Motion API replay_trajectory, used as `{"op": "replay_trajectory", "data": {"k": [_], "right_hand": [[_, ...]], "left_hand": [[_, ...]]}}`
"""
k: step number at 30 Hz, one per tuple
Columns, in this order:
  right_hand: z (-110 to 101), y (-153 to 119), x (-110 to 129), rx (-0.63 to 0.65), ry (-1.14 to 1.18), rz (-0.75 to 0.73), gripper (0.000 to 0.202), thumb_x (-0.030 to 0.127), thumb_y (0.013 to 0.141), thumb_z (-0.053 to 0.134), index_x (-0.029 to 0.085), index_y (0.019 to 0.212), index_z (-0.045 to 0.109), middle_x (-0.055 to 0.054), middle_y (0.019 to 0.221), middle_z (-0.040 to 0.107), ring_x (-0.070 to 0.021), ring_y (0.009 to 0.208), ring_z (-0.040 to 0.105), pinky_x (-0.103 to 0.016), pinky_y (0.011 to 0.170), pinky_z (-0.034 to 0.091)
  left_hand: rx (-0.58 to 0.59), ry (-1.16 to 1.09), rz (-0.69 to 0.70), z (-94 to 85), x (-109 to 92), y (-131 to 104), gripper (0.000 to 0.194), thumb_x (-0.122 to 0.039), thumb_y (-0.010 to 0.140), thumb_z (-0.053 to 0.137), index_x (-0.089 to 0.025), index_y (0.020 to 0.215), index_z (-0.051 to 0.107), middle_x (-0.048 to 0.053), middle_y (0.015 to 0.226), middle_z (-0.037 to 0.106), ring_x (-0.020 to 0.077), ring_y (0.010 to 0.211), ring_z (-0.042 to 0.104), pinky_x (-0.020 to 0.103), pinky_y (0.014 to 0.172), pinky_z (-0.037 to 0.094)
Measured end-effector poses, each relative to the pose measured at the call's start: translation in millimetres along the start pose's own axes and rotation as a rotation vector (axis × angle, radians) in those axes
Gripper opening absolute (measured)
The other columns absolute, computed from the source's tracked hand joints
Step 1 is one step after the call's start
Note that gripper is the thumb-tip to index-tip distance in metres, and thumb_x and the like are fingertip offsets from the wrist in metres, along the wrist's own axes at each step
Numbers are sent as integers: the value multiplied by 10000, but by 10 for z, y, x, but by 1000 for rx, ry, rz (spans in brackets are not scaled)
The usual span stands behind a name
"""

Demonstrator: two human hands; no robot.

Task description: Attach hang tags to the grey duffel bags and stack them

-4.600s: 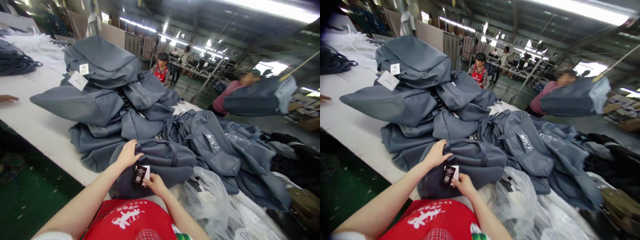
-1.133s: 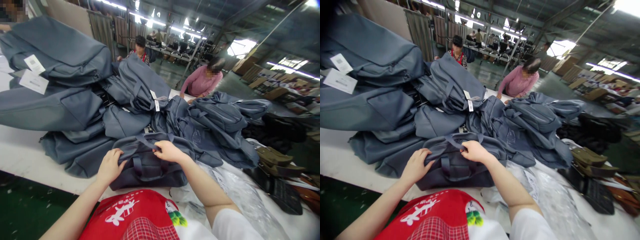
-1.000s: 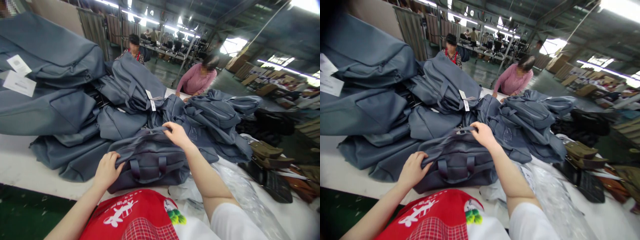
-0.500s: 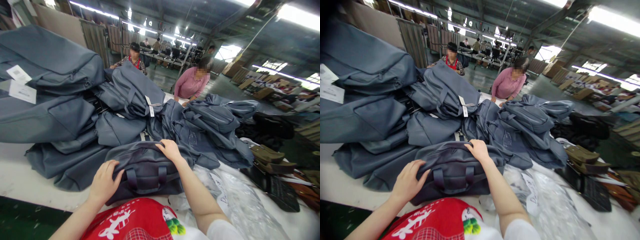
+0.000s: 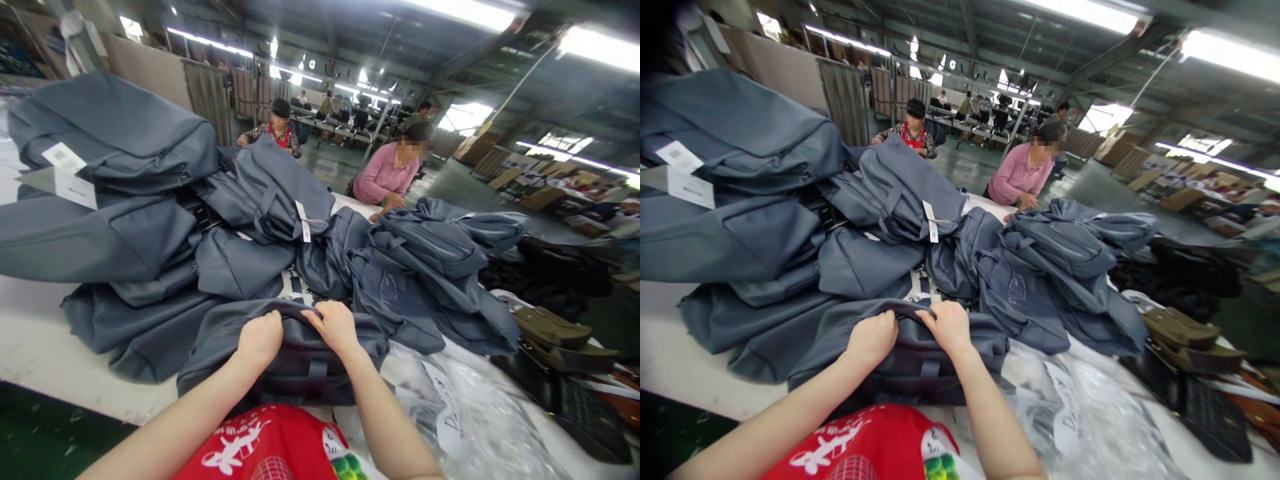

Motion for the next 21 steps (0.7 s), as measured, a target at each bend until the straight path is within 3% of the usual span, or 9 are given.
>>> {"op": "replay_trajectory", "data": {"k": [6, 11, 14, 16, 18, 21], "right_hand": [[-41, -3, 5, 3, 43, -24, 499, 570, 904, 419, 183, 655, 613, -47, 707, 674, -163, 728, 594, -255, 686, 336], [-48, -31, -1, 6, 82, -56, 527, 603, 896, 393, 188, 654, 612, -46, 713, 671, -171, 734, 594, -268, 700, 345], [-29, -29, -15, 16, 103, -63, 528, 604, 896, 389, 189, 659, 615, -43, 720, 673, -170, 730, 595, -268, 699, 350], [-14, -14, -14, 23, 115, -70, 520, 600, 895, 398, 189, 664, 618, -43, 729, 675, -171, 737, 597, -266, 700, 353], [1, 6, 8, 28, 119, -86, 510, 596, 892, 411, 188, 666, 620, -46, 732, 676, -173, 740, 597, -267, 704, 354], [33, 32, 81, 38, 122, -113, 496, 583, 894, 423, 188, 664, 618, -45, 724, 671, -172, 726, 593, -270, 699, 356]], "left_hand": [[49, -4, 78, -84, 47, -78, 291, -201, 923, 319, -128, 920, 600, 134, 799, 699, 281, 708, 682, 369, 615, 505], [89, -148, 100, -449, 271, -275, 278, -303, 906, 384, -197, 747, 587, 76, 746, 686, 226, 703, 651, 308, 635, 435], [124, -273, 41, -608, 709, -400, 290, -356, 878, 416, -213, 666, 552, 21, 673, 654, 181, 639, 603, 275, 597, 385], [148, -289, -36, -556, 1139, -469, 301, -395, 873, 410, -217, 674, 549, 2, 642, 634, 170, 610, 576, 264, 575, 363], [185, -226, -136, -346, 1611, -552, 299, -409, 867, 412, -215, 694, 560, 11, 648, 635, 178, 626, 578, 260, 574, 353], [299, -129, -343, 176, 2216, -766, 255, -357, 838, 462, -194, 685, 586, 56, 713, 668, 197, 690, 613, 254, 580, 358]]}}
Point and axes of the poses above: each hand's wrist, its own y-axis towards the middle knuckle, its own z-axis out of the palm, x = y × z, the point moved 5 cm from there along y, towards the middle knuckle
